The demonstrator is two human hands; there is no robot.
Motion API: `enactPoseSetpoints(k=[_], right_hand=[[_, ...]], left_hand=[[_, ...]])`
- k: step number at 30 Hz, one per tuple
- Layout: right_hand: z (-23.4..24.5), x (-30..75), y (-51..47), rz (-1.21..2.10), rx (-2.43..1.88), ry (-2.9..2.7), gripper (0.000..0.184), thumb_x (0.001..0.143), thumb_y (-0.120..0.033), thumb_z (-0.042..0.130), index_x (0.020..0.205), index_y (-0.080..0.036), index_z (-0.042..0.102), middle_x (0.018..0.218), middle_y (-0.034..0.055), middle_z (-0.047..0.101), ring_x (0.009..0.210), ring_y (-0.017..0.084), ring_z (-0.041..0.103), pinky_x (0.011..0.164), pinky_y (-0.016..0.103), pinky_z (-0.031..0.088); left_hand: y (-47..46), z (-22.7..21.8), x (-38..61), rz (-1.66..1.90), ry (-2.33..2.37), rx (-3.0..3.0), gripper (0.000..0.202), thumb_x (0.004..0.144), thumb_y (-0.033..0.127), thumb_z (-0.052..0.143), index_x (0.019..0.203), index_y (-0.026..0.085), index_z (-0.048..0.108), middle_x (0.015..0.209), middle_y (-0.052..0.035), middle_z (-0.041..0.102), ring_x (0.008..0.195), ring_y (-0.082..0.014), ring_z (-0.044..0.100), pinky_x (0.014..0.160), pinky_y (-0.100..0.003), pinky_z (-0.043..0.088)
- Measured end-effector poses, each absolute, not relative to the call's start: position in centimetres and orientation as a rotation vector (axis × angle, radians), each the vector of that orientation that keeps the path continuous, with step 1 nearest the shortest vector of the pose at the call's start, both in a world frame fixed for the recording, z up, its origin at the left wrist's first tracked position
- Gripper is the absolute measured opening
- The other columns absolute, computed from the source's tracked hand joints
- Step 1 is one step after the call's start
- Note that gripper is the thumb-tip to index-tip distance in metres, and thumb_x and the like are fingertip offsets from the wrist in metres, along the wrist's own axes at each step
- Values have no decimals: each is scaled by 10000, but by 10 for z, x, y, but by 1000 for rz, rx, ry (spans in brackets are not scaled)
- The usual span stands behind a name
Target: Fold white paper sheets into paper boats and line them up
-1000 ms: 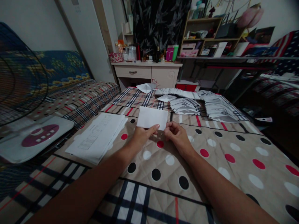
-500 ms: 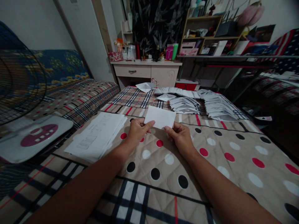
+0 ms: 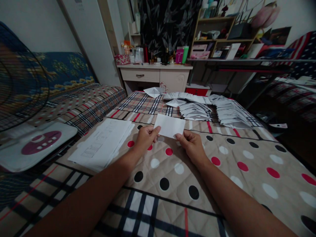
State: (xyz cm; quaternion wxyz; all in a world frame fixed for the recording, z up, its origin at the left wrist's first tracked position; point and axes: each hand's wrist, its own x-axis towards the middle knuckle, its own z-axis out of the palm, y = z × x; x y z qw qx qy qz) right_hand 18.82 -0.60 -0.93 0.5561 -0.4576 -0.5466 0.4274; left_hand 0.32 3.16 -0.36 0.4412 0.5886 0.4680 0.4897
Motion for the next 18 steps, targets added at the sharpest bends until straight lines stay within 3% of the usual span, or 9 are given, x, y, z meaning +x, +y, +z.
enactPoseSetpoints(k=[3, 6, 9, 13, 18], right_hand=[[-9, 188, -9, 1186, -1046, -1294, 364, 732, -487, 711, 610, -166, 592, 570, -16, 508, 521, 95, 393, 476, 232, 302], [-7, 186, -11, 1327, -1043, -1289, 375, 726, -507, 722, 626, -158, 628, 529, -22, 497, 465, 76, 349, 425, 219, 266], [-5, 185, -10, 1278, -1065, -1241, 350, 706, -496, 747, 682, -158, 658, 525, -25, 528, 439, 73, 361, 394, 209, 255], [-6, 185, -7, 1262, -1018, -1110, 330, 649, -437, 799, 786, -167, 666, 672, 3, 651, 544, 119, 530, 476, 230, 406], [-14, 186, -6, 1271, -1068, -1164, 348, 680, -449, 771, 612, -167, 578, 529, -30, 519, 460, 84, 417, 425, 214, 286]], left_hand=[[34, -6, 1, 1243, 1096, 1391, 394, 695, 531, 723, 710, 141, 667, 610, -15, 637, 529, -112, 547, 499, -219, 430], [35, -8, 0, 1254, 1082, 1312, 431, 665, 516, 752, 864, 136, 705, 797, -57, 716, 660, -154, 623, 577, -244, 478], [34, -8, 1, 1197, 1067, 1327, 434, 649, 507, 761, 851, 125, 709, 786, -62, 723, 655, -159, 630, 576, -246, 479], [30, -4, 3, 1123, 1027, 1445, 395, 643, 464, 768, 814, 111, 716, 746, -57, 715, 633, -151, 619, 577, -242, 472], [26, 0, 4, 1132, 1146, 1534, 357, 695, 480, 724, 644, 139, 629, 593, 1, 591, 522, -110, 503, 471, -216, 355]])
